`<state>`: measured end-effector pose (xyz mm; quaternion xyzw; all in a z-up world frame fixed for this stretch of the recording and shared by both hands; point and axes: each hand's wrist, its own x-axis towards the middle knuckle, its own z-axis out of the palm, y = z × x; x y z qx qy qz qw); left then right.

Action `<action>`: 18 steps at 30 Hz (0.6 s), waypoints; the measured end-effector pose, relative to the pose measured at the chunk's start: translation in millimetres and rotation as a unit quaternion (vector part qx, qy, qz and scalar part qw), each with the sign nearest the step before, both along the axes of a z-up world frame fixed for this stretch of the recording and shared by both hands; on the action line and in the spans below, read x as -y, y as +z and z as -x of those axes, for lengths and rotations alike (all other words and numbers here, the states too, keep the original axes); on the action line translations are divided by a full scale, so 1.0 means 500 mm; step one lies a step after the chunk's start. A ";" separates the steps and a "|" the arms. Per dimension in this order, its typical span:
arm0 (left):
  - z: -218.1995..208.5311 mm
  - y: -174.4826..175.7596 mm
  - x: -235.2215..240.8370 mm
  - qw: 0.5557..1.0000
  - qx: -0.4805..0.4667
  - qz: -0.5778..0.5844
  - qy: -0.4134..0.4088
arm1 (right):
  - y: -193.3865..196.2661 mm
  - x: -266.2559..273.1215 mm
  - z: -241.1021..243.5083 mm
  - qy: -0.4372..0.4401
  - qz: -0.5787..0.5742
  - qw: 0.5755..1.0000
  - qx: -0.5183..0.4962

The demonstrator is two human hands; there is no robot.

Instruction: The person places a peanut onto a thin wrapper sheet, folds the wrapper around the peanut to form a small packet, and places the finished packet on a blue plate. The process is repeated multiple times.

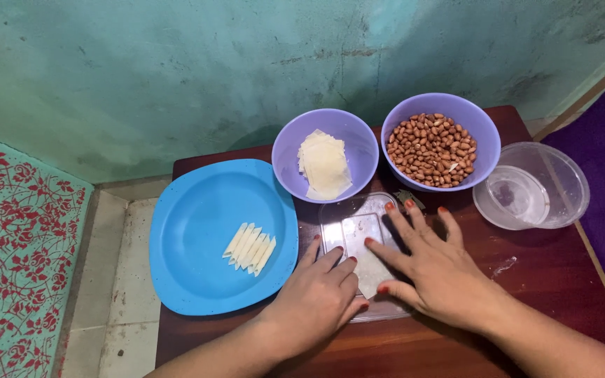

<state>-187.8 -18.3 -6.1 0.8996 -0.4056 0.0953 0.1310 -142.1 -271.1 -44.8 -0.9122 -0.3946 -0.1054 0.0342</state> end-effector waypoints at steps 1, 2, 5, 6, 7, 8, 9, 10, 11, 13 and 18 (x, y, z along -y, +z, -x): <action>0.000 0.003 0.001 1.000 0.001 0.000 0.001 | 0.005 -0.001 0.002 0.001 0.000 1.000 0.001; 0.000 0.006 0.001 1.000 0.008 0.003 0.004 | 0.010 -0.001 0.004 0.022 -0.005 0.999 -0.039; 0.000 0.005 0.004 1.000 0.027 -0.002 0.011 | -0.005 0.007 -0.001 0.020 0.010 1.000 -0.012; 0.000 0.002 0.006 0.999 0.039 -0.007 0.018 | -0.015 0.012 -0.005 -0.002 0.033 0.998 0.054; 0.001 0.001 0.006 0.999 0.038 -0.006 0.019 | -0.011 0.014 -0.002 -0.001 0.033 0.998 0.054; 0.002 -0.001 0.006 0.999 0.041 -0.007 0.022 | -0.006 0.015 0.002 -0.006 0.030 0.999 0.034; 0.001 -0.002 0.005 0.999 0.046 -0.008 0.025 | -0.002 0.016 0.004 -0.013 0.026 0.999 0.015; 0.002 -0.005 0.006 0.999 0.046 -0.009 0.026 | 0.001 0.017 0.002 -0.012 0.026 0.999 0.016; 0.002 -0.007 0.006 0.999 0.041 -0.011 0.031 | 0.005 0.018 0.001 -0.025 0.028 0.999 0.009; 0.004 -0.010 0.006 0.999 0.036 -0.012 0.037 | 0.009 0.016 0.001 -0.037 0.030 0.999 0.002; 0.002 -0.013 0.008 0.999 0.031 -0.009 0.038 | 0.000 0.026 0.011 0.010 0.036 0.999 0.014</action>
